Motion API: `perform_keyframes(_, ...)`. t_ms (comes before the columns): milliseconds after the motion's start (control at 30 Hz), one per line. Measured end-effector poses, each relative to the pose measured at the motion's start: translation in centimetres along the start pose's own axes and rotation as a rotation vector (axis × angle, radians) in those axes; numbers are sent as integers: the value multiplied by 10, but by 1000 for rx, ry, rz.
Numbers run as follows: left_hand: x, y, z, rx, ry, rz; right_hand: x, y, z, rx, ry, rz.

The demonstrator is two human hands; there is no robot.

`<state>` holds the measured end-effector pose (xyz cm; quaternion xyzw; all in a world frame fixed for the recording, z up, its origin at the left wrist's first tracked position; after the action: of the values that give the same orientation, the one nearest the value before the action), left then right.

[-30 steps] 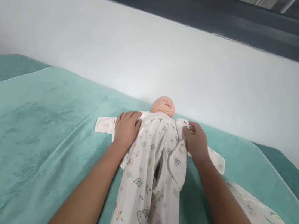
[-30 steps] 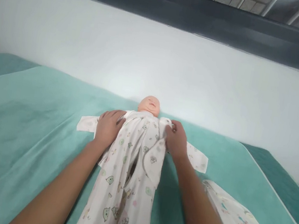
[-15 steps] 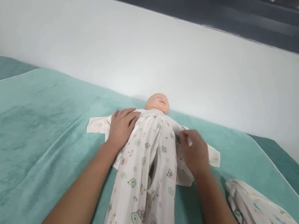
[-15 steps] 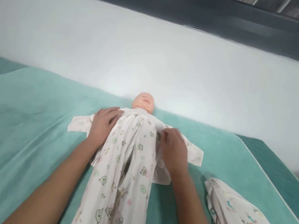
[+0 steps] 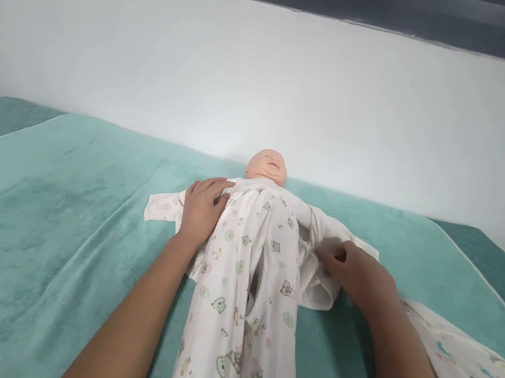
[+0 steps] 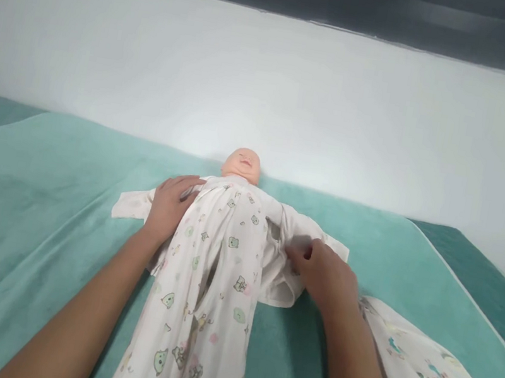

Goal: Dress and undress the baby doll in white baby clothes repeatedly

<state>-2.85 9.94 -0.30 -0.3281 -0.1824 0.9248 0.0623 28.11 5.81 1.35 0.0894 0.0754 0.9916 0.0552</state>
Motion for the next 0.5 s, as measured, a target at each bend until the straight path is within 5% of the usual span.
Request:
perform_keyframes(133, -1, 0, 0, -6, 3, 10, 3, 4, -9, -92, 48, -50)
perform_keyframes(333, -3, -1, 0, -25, -7, 6, 13, 3, -20, -182, 138, 162)
perform_keyframes(500, -3, 0, -1, -28, -41, -3, -27, -11, -17, -165, 76, 123)
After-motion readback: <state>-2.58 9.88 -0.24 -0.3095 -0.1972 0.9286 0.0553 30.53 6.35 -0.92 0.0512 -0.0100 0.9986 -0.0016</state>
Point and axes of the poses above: each hand's wrist, its own y-axis away from the middle knuckle, its own z-axis out of the back of the hand, x = y × z, the point moved 2 cm from there along -y, towards the middle knuckle, and after that the axes turned 8 degrees about x, right-handed, at the moved point
